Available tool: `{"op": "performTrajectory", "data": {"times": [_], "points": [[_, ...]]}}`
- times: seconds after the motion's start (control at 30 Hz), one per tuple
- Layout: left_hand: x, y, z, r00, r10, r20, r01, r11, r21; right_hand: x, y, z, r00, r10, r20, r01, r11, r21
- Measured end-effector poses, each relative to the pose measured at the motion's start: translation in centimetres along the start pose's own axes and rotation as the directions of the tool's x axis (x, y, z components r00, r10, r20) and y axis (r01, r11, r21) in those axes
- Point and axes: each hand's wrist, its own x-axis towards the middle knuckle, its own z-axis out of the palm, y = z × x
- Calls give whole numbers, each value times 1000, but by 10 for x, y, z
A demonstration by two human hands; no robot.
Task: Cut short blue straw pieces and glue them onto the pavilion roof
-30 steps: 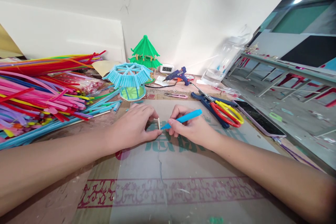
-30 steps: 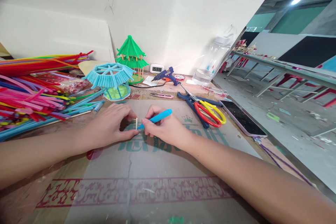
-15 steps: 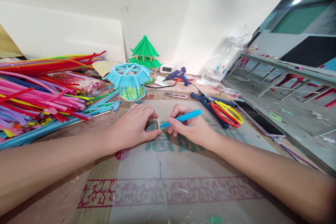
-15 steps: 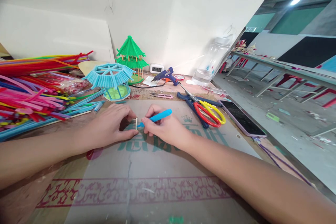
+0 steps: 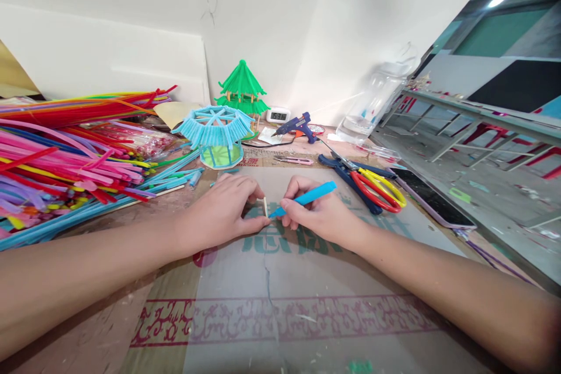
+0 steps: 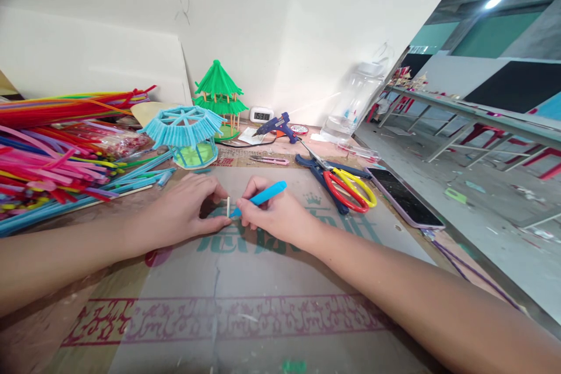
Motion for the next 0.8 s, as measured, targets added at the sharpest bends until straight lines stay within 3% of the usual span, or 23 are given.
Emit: {"op": "performTrajectory", "data": {"times": [0.8], "points": [[0,1,-1,1000,4,0,-4,1000,-13,-1,1,-1,1000,-11,3,11,1000,-2]]}}
